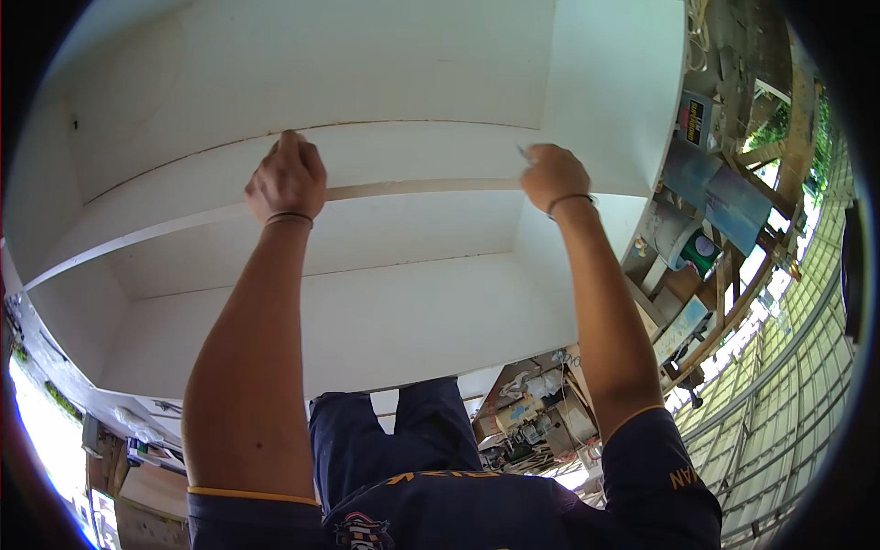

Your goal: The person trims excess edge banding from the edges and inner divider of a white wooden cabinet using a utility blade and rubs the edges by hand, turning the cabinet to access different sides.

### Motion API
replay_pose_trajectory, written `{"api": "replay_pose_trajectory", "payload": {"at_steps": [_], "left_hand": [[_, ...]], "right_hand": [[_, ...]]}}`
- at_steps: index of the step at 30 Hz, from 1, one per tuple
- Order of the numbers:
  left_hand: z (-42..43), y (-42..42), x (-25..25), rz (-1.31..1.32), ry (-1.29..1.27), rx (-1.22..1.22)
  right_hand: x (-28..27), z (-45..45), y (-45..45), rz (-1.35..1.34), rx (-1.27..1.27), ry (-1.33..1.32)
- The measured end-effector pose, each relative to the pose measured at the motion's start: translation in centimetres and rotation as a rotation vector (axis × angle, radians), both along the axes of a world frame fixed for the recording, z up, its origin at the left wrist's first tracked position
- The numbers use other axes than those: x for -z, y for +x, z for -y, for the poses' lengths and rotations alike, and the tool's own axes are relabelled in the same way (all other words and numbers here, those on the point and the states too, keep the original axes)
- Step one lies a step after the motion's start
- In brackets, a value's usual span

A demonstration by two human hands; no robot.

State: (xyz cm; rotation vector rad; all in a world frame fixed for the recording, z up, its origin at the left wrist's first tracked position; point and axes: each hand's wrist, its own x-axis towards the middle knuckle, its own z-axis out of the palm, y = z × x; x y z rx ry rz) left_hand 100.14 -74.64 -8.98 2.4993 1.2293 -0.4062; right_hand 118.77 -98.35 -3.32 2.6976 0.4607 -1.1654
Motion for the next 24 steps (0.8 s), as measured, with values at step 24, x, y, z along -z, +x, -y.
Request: {"api": "replay_pose_trajectory", "payload": {"at_steps": [24], "left_hand": [[-0.7, -1.1, 1.8, 0.104, 0.116, 0.024]], "right_hand": [[1.0, 27.0, 10.7, 0.539, -0.095, -0.169]]}}
